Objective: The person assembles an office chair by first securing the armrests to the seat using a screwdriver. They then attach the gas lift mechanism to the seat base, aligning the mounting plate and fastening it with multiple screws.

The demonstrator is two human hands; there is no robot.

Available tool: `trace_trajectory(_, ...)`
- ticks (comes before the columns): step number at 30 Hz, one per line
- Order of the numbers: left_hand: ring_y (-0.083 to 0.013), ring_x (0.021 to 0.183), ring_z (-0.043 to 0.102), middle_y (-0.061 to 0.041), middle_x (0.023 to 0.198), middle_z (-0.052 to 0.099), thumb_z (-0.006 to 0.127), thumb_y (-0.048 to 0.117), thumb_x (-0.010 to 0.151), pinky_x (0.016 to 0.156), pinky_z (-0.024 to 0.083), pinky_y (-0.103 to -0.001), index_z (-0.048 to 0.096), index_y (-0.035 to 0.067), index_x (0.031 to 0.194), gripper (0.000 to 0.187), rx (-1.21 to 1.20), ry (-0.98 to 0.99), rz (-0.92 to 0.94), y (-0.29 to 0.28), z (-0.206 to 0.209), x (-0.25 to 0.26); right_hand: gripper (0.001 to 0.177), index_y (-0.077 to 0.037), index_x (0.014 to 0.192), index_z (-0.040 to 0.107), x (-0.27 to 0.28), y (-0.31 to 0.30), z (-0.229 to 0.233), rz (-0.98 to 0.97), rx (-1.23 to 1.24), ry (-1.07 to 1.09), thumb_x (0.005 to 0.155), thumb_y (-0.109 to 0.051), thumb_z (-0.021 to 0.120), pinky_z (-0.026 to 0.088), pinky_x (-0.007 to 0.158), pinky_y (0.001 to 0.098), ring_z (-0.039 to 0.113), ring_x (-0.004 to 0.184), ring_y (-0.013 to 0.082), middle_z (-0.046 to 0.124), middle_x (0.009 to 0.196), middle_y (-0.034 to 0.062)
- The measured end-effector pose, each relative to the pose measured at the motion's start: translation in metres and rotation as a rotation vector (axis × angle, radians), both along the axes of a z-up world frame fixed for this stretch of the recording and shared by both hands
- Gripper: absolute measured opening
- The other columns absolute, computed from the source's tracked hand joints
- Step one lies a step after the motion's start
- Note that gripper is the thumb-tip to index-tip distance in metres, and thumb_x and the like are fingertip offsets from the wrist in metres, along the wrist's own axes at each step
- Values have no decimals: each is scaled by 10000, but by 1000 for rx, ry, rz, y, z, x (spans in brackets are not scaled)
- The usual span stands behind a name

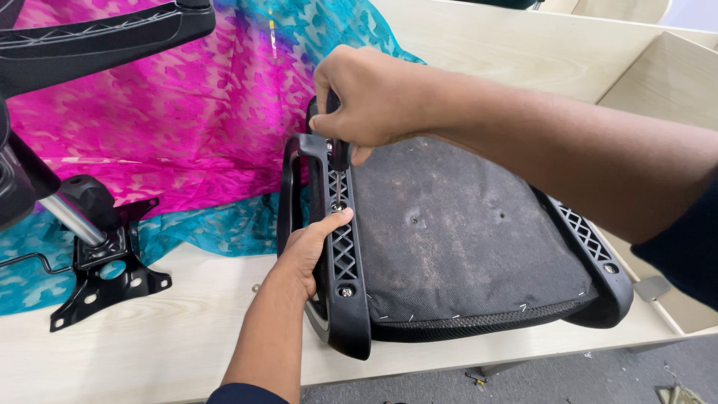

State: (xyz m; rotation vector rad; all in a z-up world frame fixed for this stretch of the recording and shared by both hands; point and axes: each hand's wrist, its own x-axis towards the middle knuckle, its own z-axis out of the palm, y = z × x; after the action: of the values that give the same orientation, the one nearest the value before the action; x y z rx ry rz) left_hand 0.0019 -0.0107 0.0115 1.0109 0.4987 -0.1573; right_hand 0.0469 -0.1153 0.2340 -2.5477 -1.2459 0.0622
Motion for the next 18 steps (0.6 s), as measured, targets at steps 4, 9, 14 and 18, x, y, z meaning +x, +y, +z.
trace_trajectory(4,-243,763,724,-124,921,744,833,316,716,691,609,-418,715,1,1102,512,3,-1,12,0,2,-1,246,87,873,659,-2,9,1,-162,-4,36,917,-155,649,648,541,320,793,609,219,731,683,205)
trace_trajectory(9,-253,783,738,-133,935,761,823,319,716,707,615,-421,718,1,1101,511,17,15,-3,1,4,-2,333,76,907,634,2,6,14,-132,-204,56,906,-241,735,643,562,334,767,644,248,709,737,204)
trace_trajectory(14,-253,778,737,-131,937,756,824,326,725,707,616,-422,721,-1,1109,515,23,10,-8,1,4,-2,327,-12,1112,586,16,-9,22,116,-281,-61,897,-208,737,608,636,382,778,724,211,731,911,140)
trace_trajectory(18,-253,757,732,-141,928,754,820,334,730,689,614,-424,722,-10,1110,522,20,9,-16,2,2,-2,196,-44,1041,733,28,-14,26,429,-344,-345,906,-187,722,594,674,366,762,691,204,753,881,102)
